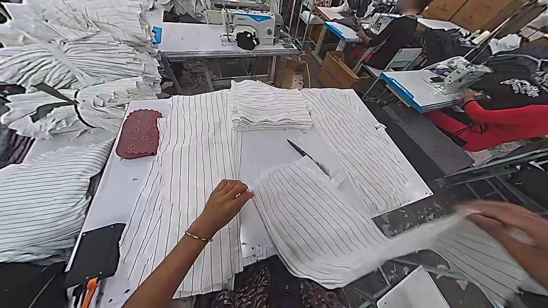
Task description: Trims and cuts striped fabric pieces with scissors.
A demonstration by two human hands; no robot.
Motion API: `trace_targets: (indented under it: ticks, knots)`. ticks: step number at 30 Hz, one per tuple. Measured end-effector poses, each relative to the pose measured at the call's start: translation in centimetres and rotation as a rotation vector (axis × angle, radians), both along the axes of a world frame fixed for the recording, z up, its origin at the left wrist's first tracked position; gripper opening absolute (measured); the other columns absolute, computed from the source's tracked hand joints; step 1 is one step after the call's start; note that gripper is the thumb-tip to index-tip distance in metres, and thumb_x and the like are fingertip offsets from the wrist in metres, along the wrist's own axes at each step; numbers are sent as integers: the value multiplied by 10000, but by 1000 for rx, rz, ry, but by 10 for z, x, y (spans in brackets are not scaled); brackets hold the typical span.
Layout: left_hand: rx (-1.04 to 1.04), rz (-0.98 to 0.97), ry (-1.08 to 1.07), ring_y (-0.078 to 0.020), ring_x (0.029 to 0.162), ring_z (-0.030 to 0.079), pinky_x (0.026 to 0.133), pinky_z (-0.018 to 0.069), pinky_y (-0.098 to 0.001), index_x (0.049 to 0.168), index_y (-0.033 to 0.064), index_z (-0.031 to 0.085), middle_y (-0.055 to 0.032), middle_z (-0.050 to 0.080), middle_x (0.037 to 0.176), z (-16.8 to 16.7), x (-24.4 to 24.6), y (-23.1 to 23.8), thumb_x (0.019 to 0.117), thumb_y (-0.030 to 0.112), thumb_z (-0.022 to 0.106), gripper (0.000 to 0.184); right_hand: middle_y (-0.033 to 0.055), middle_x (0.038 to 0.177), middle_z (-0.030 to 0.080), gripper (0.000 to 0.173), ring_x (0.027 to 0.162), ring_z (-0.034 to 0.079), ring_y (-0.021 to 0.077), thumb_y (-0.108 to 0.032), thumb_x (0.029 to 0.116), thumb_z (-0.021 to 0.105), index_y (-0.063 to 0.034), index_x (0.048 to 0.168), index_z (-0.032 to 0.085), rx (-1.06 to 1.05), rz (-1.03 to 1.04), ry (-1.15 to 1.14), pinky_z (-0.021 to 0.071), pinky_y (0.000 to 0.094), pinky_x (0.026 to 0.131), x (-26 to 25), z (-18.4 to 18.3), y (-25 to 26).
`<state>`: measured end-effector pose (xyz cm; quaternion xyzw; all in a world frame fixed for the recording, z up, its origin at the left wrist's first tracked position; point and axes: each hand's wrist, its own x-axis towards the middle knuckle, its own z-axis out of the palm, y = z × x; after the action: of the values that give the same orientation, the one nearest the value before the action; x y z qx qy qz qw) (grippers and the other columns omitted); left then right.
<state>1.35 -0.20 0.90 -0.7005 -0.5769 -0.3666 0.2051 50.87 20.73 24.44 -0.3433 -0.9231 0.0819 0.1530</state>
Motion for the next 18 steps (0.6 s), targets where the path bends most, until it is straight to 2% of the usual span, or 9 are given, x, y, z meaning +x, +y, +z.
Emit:
trace_targets:
  ticks: [2, 3, 6, 8, 9, 12, 14, 16, 18]
  knots:
    - [79, -69, 47, -209, 820, 597, 828, 458, -311, 931, 145, 704, -53, 609, 803, 24, 17, -3, 1049, 174, 535, 208, 120, 1072, 750, 297, 1063, 693, 297, -288, 989, 585, -85, 976, 801, 74, 266, 58, 533, 480, 944, -94, -40, 4]
    - [104, -109, 71, -203, 806, 584, 825, 452, -307, 970, 142, 698, -48, 593, 797, 36, 26, -7, 1054, 156, 524, 193, 102, 1129, 734, 269, 1122, 666, 293, -284, 992, 596, -113, 979, 803, 16, 415, 71, 516, 485, 978, -136, -54, -2]
    - [133, -186, 166, -192, 796, 544, 815, 427, -300, 1053, 123, 663, -40, 550, 813, 74, 48, -22, 1062, 119, 500, 163, 165, 1307, 659, 170, 1324, 554, 344, -207, 976, 659, -102, 968, 793, -215, 894, 32, 440, 508, 1116, -230, -69, -27]
    - [145, -192, 221, -193, 777, 522, 795, 413, -305, 1053, 108, 666, -40, 539, 800, 95, 58, -33, 1051, 90, 510, 157, 206, 1357, 623, 139, 1339, 530, 379, -165, 953, 690, -86, 971, 802, -340, 1130, -61, 400, 537, 1134, -265, -66, -43]
    - [144, -188, 241, -193, 772, 513, 791, 405, -307, 1052, 102, 666, -40, 534, 798, 103, 61, -39, 1047, 80, 515, 153, 199, 1315, 648, 137, 1279, 574, 375, -155, 952, 691, -80, 979, 803, -362, 1193, -107, 417, 549, 1103, -274, -62, -49]
    - [129, -166, 240, -185, 750, 500, 789, 396, -304, 1037, 106, 655, -35, 515, 775, 116, 67, -54, 1049, 82, 511, 147, 146, 1055, 740, 145, 1016, 690, 315, -131, 957, 676, -48, 991, 789, -342, 1275, -126, 492, 518, 960, -282, -51, -62]
    - [119, -173, 189, -177, 727, 491, 779, 393, -292, 1028, 118, 640, -29, 493, 752, 117, 73, -59, 1060, 106, 495, 150, 128, 1022, 747, 146, 990, 695, 299, -120, 959, 666, -46, 992, 788, -311, 1280, -77, 494, 510, 951, -278, -45, -66]
    - [66, -184, 155, -162, 715, 489, 777, 397, -285, 1019, 152, 617, -15, 478, 745, 113, 77, -59, 1074, 147, 481, 147, 104, 1031, 743, 148, 1023, 683, 266, -133, 974, 651, -71, 996, 784, -272, 1247, 6, 478, 491, 980, -268, -37, -68]
    - [-79, -174, 158, -170, 722, 530, 788, 415, -319, 1009, 192, 641, -9, 536, 766, 101, 77, -59, 1061, 153, 480, 173, 64, 1037, 742, 153, 1058, 668, 194, -159, 984, 643, -104, 988, 786, -190, 1147, 148, 479, 418, 997, -249, -21, -67]
